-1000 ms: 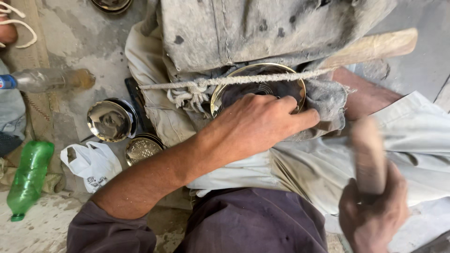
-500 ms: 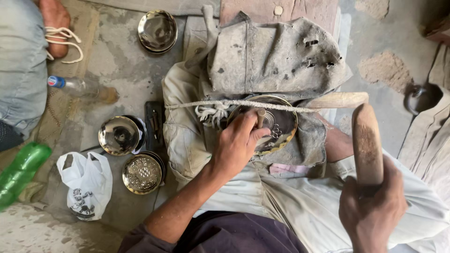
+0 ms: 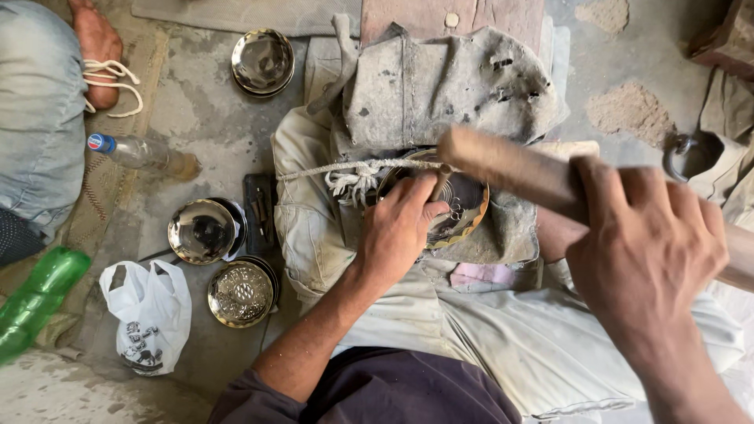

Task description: The person sits on the floor holding a brass plate against a sand-filled cushion and uses a small punch and wooden mallet to hammer decorative patterns into the plate, repositioning the punch repeatedly across the surface and turning the plate to work new areas.

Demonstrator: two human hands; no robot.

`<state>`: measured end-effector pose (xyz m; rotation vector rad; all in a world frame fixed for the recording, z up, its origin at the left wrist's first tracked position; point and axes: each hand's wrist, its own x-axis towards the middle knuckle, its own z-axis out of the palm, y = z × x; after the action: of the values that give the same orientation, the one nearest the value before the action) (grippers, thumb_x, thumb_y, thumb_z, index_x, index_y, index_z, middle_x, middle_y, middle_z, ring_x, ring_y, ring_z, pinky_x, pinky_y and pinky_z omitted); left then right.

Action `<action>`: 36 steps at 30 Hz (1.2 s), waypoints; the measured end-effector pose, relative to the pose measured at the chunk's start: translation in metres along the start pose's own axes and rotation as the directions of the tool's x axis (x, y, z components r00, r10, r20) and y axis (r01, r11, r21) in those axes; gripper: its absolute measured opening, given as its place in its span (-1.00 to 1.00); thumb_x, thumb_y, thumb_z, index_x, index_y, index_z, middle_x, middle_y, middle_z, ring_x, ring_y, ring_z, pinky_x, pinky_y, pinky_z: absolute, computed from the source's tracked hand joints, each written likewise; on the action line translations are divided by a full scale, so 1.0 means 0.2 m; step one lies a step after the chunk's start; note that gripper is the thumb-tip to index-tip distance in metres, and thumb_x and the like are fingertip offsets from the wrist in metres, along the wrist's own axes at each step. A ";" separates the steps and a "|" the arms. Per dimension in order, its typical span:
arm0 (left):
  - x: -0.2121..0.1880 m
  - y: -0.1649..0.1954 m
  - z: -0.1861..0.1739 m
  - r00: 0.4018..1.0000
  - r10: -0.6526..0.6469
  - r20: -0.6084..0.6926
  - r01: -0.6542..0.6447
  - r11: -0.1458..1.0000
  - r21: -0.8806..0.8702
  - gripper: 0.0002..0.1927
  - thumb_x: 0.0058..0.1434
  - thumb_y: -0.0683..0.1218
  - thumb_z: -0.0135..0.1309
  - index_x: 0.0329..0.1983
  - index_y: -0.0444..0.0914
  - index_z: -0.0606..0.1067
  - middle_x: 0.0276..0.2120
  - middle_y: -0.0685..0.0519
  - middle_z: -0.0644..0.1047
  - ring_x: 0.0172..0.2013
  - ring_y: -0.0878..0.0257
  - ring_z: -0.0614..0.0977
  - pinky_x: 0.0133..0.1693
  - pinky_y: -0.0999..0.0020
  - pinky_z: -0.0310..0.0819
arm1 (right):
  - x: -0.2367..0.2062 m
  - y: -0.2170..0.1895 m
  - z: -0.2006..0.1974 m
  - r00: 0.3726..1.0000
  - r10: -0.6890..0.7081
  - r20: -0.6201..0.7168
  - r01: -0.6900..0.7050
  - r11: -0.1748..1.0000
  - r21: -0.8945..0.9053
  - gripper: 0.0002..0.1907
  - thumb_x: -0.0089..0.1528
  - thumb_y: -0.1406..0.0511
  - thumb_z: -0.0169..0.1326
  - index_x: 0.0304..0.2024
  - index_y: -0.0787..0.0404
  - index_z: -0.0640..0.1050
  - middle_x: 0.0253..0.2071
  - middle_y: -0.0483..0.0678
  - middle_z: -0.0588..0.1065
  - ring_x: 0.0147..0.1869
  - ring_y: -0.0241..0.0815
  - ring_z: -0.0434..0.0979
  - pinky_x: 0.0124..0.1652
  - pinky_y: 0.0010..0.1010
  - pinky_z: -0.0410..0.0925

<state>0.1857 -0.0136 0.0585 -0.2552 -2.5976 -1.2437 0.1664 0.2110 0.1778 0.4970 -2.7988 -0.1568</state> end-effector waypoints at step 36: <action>-0.08 -0.04 0.06 0.992 -0.087 -0.086 0.076 0.989 -0.124 -0.73 0.34 -0.08 0.23 -0.10 -0.30 0.40 -0.32 -0.03 0.56 -0.33 0.09 0.65 -0.31 0.18 0.53 | 0.19 -0.03 -0.07 0.950 -0.111 0.292 0.112 0.994 0.015 -0.50 0.16 0.35 0.21 0.18 0.21 0.56 -0.23 0.18 0.56 -0.21 0.07 0.59 -0.09 -0.10 0.45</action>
<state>0.1971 -0.0094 0.0408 -0.1115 -2.4821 -1.4088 0.1390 0.1908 0.1996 0.6830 -3.0571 -0.2786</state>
